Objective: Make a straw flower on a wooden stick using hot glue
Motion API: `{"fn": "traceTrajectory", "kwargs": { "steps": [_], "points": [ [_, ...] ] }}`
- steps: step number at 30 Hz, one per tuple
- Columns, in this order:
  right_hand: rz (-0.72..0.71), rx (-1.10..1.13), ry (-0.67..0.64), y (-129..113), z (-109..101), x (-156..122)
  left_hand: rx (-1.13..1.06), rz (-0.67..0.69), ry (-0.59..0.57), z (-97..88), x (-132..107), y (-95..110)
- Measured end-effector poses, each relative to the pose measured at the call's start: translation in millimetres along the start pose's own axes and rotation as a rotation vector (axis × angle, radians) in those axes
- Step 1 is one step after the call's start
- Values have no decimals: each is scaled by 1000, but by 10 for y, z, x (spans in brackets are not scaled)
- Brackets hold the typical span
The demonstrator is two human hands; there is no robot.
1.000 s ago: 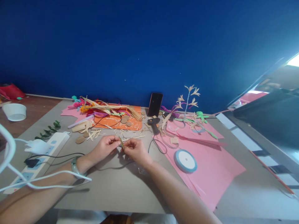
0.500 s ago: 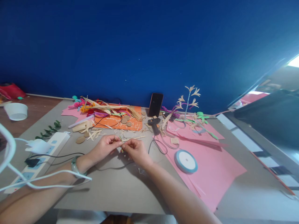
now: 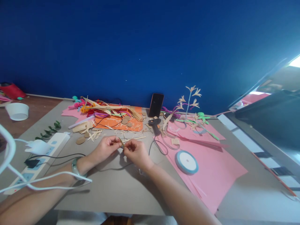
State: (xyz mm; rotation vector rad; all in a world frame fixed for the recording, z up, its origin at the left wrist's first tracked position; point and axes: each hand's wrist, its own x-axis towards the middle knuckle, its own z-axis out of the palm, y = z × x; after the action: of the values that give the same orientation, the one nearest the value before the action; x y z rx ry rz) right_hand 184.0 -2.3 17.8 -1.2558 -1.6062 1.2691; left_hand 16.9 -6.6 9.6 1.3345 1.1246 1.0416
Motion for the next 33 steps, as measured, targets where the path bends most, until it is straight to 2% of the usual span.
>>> {"fn": "traceTrajectory", "kwargs": {
  "steps": [7,15,22,25,30,33],
  "points": [
    [128,128,-106,-49,-19,15,-33,-55,-44,-38,-15,22],
    [76,108,-185,-99,-39,-21,-76,-113,-66,-32,-22,2],
    [13,36,-143,-73,-5,-62,-76,-92,-44,-22,-9,-18],
    [7,25,-105,-36,-8,-41,-76,-123,-52,-20,-11,-16],
    [43,75,-78,-20,-25,0,-103,-174,-60,-18,-30,18],
    [78,99,-64,-26,-18,0,-91,-138,-60,-24,-40,39]
  ]
}}
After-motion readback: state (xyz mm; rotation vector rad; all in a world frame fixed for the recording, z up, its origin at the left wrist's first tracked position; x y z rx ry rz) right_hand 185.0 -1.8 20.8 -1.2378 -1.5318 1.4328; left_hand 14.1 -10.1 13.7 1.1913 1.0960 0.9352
